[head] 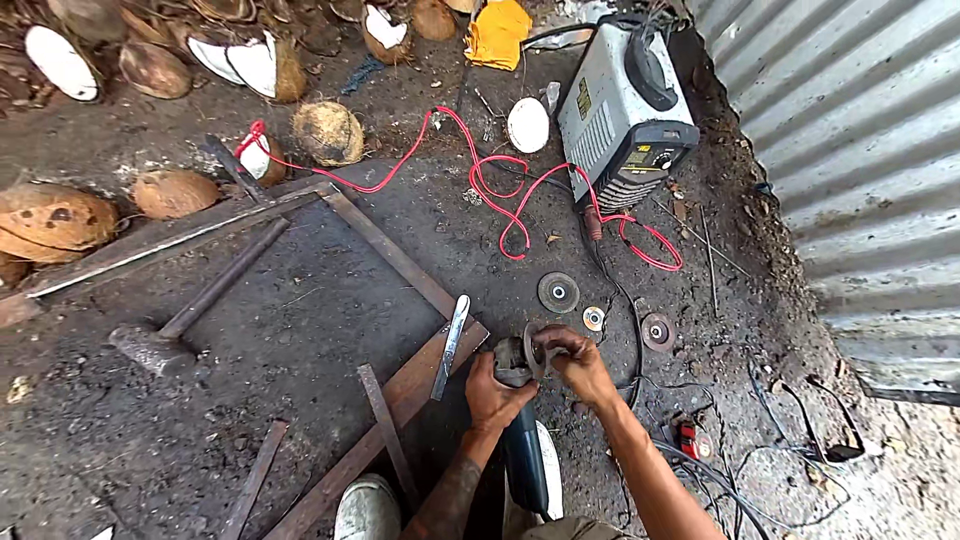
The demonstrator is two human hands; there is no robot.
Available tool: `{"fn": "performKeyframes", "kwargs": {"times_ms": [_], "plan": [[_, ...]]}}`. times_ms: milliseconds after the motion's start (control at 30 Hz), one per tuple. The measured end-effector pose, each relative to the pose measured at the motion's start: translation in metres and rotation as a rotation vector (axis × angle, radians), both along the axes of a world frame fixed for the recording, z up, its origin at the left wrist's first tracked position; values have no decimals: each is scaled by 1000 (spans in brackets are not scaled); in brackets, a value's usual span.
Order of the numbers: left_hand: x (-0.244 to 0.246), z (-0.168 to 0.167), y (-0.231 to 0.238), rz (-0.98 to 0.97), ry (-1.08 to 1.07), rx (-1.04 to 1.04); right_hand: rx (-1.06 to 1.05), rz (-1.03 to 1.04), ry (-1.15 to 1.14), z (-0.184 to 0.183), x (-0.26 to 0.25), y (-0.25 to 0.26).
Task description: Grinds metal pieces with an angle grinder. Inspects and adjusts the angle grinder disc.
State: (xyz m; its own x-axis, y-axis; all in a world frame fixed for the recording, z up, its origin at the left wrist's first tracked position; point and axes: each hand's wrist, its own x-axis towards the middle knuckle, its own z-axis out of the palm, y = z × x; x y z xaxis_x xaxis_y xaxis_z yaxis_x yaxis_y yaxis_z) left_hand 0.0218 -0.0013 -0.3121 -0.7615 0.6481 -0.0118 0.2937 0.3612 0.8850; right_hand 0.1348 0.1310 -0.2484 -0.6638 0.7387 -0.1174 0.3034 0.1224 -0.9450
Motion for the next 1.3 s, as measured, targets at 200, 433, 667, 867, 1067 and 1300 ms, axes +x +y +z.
{"fn": "performKeyframes", "kwargs": {"times_ms": [200,433,667,867,1067,1300], "plan": [[2,2,1,-15,-3,-11,69,-48,-369,2,-4,-8],[6,8,4,-44,-31,-65,8,-149,-269,-2,4,-5],[6,6,8,-50,-60,-91,-144,-146,-127,10,11,2],[7,5,8,-61,-39,-69,-140,-84,-90,3,16,0],[7,5,7,-55,-29,-46,-78,-165,-165,-2,15,-5],[7,7,8,-55,-1,-37,-118,-151,-145,2,17,2]]}}
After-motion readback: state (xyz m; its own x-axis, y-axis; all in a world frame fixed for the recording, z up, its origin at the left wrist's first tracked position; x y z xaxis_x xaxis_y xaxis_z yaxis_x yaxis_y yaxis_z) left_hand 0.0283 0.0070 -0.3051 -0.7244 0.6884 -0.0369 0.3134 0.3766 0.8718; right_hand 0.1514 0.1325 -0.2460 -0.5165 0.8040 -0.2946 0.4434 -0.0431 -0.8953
